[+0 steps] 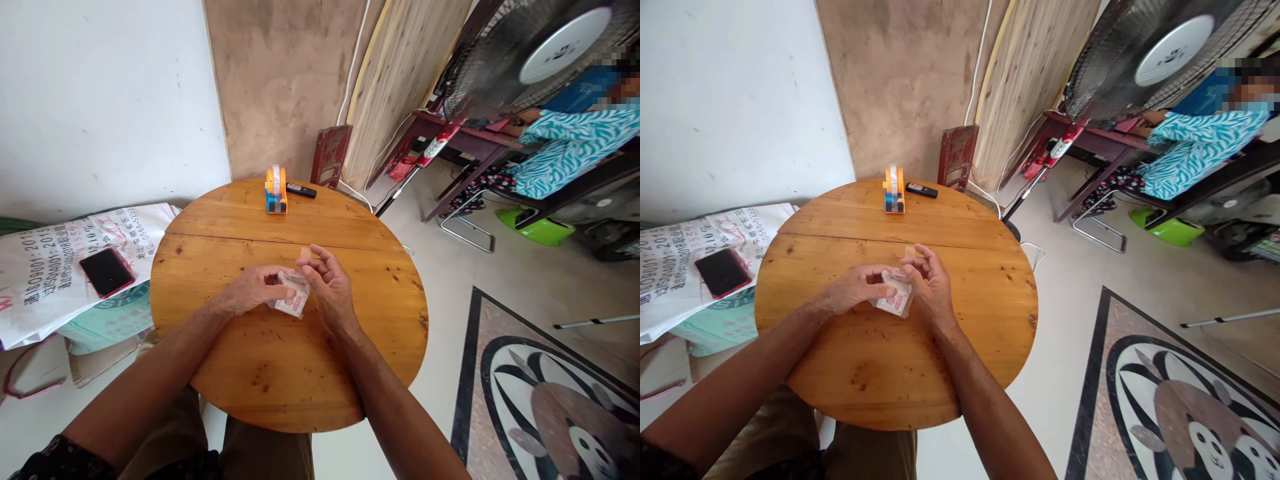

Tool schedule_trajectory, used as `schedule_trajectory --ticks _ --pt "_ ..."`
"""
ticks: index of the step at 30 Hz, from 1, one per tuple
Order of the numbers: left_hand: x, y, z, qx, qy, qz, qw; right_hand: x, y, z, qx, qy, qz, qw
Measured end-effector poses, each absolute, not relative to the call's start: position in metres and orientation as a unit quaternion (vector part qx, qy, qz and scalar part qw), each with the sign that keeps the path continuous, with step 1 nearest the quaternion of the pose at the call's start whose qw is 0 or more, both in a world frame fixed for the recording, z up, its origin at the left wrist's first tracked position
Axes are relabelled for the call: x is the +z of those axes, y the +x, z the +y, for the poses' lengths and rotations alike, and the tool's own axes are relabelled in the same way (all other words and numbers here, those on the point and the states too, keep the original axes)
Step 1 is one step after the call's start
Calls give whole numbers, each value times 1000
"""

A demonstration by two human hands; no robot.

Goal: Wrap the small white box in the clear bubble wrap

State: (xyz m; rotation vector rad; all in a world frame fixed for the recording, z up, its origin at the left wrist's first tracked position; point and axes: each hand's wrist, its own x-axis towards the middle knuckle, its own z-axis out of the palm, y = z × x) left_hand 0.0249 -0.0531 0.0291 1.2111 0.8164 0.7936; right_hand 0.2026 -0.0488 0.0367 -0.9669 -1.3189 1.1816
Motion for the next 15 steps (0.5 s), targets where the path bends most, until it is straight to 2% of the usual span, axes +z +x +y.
schedule_trajectory --ticks 15 --pt "27 30 -57 349 567 387 638 34 203 -42 454 -415 -568 547"
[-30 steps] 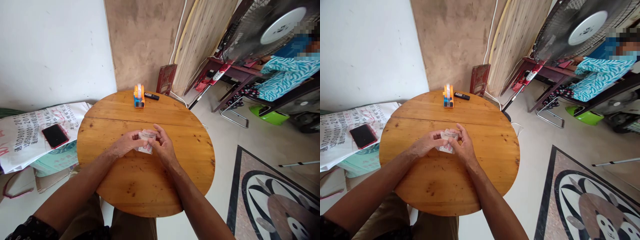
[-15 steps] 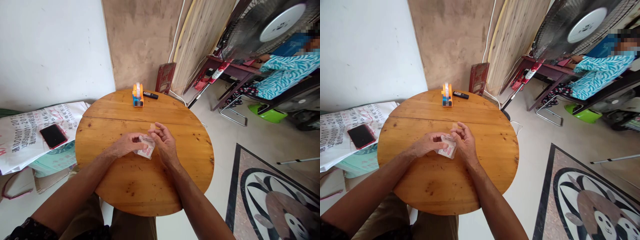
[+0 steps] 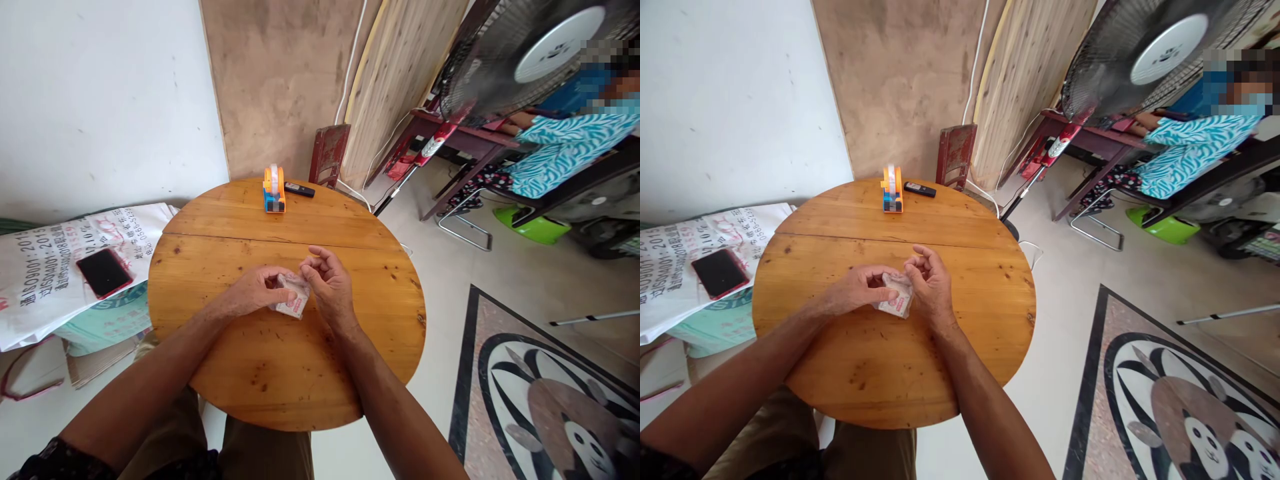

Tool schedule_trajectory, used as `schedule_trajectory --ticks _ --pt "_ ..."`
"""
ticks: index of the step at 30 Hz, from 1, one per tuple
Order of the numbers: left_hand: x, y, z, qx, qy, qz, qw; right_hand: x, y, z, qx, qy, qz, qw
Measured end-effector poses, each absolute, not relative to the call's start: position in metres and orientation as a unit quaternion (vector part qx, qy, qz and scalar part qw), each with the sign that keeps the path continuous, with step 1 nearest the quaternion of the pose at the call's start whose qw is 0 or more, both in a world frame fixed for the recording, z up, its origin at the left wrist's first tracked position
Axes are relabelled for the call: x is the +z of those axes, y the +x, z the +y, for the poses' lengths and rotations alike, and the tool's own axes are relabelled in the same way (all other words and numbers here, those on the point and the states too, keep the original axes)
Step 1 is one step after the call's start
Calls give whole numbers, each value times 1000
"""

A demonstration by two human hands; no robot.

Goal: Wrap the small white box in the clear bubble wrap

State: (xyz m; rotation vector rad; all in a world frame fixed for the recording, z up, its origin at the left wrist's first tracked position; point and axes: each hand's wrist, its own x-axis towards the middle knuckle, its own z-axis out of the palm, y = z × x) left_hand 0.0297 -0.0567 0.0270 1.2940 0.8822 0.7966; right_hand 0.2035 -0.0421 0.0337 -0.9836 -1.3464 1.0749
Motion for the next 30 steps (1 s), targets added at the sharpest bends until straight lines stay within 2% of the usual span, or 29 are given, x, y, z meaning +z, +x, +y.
schedule_trajectory --ticks 16,24,30 --pt "35 27 -58 348 639 441 526 30 200 -51 389 -425 -648 499" --pt "31 23 -54 330 588 433 598 27 202 -49 376 -426 -668 481" --pt "30 19 -51 309 587 439 606 28 201 -49 389 -413 -666 484"
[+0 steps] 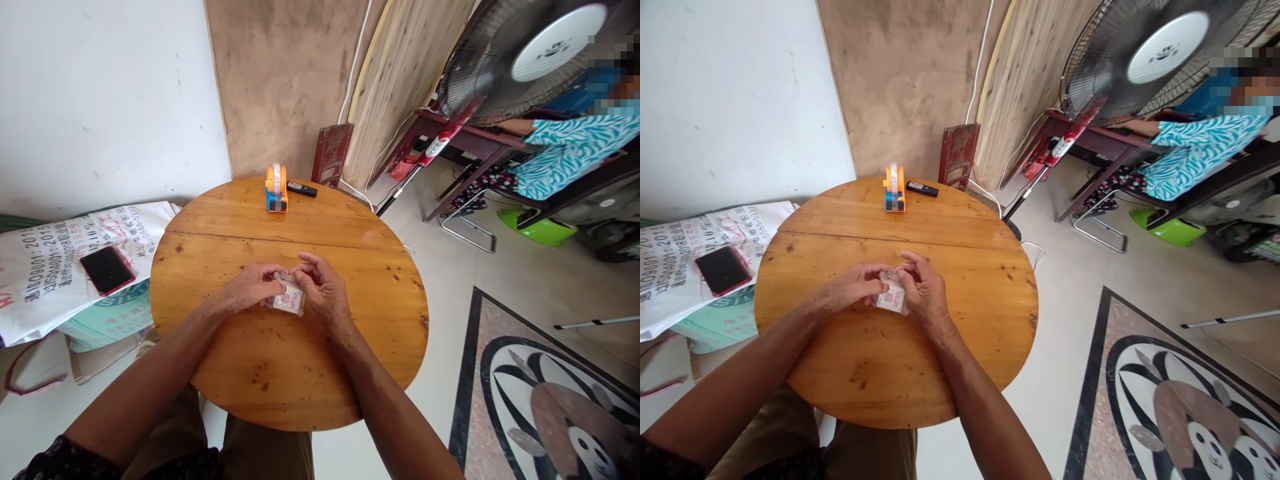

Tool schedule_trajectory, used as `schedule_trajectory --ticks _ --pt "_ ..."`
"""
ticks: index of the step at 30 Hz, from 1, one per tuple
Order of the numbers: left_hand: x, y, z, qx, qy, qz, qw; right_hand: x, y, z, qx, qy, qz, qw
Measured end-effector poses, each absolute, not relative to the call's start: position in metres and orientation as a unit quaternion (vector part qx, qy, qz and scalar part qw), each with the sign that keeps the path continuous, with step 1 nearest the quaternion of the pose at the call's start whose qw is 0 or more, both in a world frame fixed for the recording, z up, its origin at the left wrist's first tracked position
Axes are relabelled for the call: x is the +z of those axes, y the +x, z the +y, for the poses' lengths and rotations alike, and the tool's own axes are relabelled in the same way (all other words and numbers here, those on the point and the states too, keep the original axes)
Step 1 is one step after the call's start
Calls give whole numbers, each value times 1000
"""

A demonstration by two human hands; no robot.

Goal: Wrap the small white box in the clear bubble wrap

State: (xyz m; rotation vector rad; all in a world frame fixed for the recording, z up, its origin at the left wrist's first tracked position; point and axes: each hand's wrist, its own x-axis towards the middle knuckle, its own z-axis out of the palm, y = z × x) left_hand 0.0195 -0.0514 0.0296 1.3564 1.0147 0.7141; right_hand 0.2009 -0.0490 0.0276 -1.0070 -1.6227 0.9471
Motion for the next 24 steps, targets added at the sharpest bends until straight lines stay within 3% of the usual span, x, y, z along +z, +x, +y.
schedule_trajectory --ticks 4,11,24 --pt "25 19 -49 318 587 438 602 32 201 -52 334 -427 -690 479" --pt "22 19 -47 328 589 433 598 32 202 -54 131 -433 -758 470" --pt "21 19 -44 341 561 453 603 26 202 -52 1 -387 -800 459"
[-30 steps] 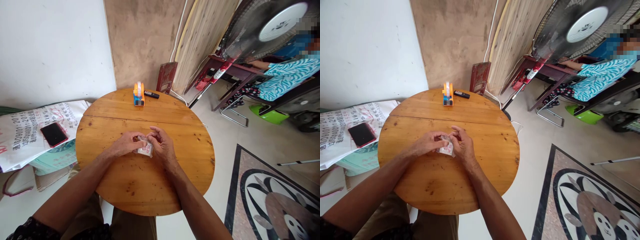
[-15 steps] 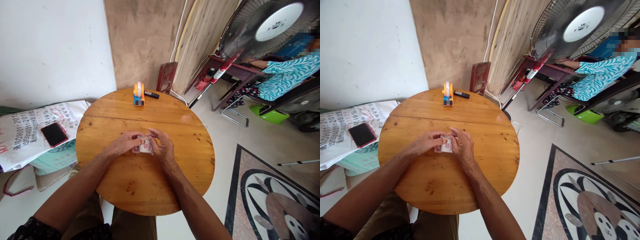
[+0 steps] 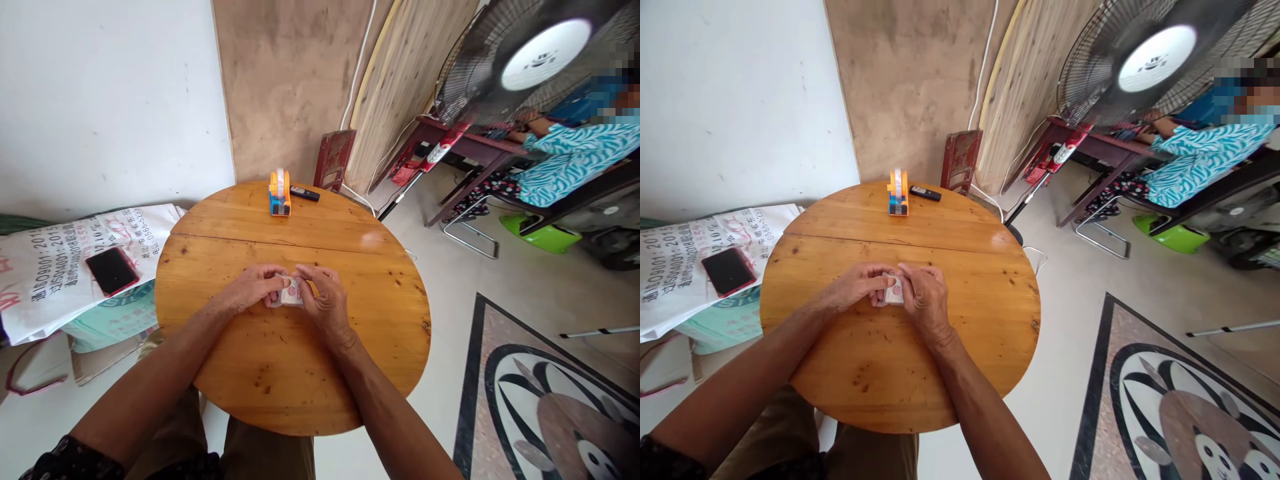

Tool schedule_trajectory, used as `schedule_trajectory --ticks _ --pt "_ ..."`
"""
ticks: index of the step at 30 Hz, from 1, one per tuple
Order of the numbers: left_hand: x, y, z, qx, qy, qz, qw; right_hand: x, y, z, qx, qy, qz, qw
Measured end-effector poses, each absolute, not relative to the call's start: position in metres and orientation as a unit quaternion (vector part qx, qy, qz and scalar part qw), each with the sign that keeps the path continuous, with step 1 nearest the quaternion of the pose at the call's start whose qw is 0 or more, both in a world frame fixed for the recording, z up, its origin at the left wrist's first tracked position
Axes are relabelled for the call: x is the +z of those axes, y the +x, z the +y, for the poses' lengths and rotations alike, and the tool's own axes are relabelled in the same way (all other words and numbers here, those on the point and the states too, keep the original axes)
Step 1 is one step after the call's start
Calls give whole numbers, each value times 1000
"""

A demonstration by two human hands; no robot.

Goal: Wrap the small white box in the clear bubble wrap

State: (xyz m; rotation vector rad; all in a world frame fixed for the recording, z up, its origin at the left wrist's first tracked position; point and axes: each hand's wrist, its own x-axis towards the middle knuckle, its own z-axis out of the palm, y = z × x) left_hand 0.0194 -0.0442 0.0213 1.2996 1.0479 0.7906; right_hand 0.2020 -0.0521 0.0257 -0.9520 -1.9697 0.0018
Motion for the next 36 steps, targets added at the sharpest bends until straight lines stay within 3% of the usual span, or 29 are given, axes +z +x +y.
schedule_trajectory --ticks 6,22,36 --pt "20 22 -43 345 539 461 615 26 204 -52 -75 -361 -821 436" --pt "25 24 -44 345 550 505 569 29 205 -52 -135 -344 -834 409" --pt "24 26 -42 370 551 508 550 27 205 -52 -128 -333 -838 413"
